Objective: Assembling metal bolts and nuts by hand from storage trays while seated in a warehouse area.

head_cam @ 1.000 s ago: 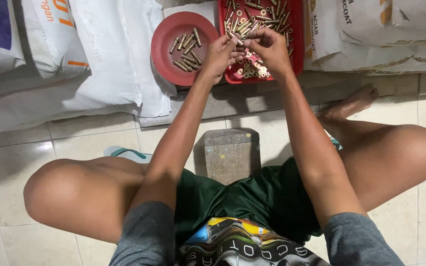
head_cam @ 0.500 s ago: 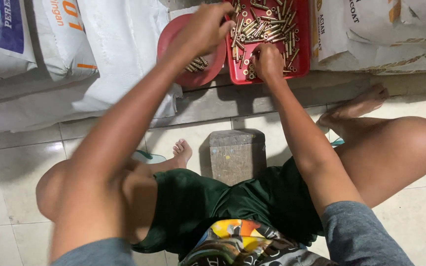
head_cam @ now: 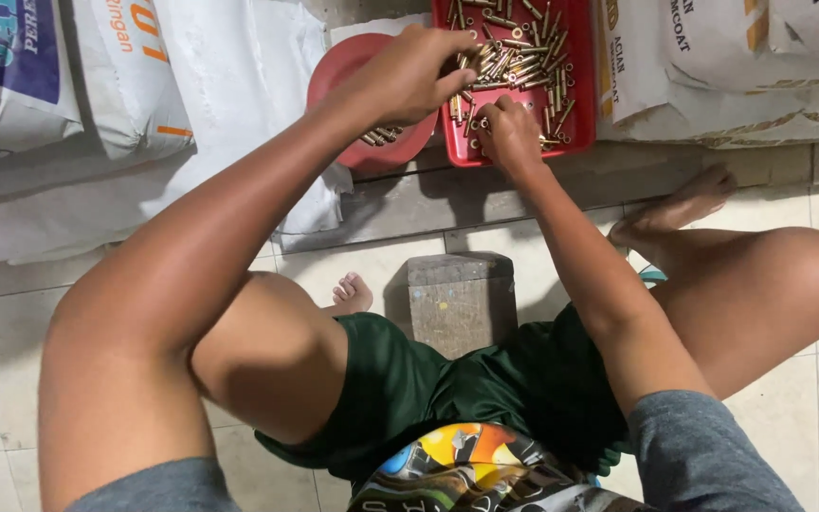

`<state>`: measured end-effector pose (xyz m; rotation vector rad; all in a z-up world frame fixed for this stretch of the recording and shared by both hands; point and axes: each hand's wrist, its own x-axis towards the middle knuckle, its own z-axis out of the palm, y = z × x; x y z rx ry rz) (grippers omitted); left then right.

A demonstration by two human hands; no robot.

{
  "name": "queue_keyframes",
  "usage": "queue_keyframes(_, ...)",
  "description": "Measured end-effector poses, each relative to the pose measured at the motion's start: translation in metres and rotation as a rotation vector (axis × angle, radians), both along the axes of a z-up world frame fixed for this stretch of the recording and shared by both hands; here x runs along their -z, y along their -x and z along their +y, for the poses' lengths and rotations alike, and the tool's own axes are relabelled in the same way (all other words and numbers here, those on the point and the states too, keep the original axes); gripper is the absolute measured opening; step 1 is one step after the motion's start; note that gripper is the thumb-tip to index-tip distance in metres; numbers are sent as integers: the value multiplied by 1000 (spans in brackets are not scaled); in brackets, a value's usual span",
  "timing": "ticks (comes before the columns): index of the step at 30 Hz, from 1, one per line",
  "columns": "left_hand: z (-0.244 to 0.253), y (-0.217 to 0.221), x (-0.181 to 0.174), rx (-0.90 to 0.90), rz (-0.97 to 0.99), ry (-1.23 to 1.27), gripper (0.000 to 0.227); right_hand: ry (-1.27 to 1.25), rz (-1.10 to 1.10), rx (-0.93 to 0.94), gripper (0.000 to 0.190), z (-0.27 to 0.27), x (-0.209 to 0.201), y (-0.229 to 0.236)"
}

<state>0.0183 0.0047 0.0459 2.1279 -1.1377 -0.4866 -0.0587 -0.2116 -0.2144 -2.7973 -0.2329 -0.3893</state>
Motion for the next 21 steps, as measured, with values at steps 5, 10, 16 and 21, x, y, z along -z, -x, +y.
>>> queue_keyframes(5,-16,0,14,12,24,-74,18,24,-10,10,15,0,12,-5)
queue_keyframes(10,-25,3,13,28,67,-72,13,-64,128,23,12,1,14,-4)
queue_keyframes(16,-22,6,13,54,35,-61,14,-42,34,-23,25,4,19,-5)
queue_keyframes(21,-17,9,12,-14,36,-130,27,11,191,47,19,10,13,-7)
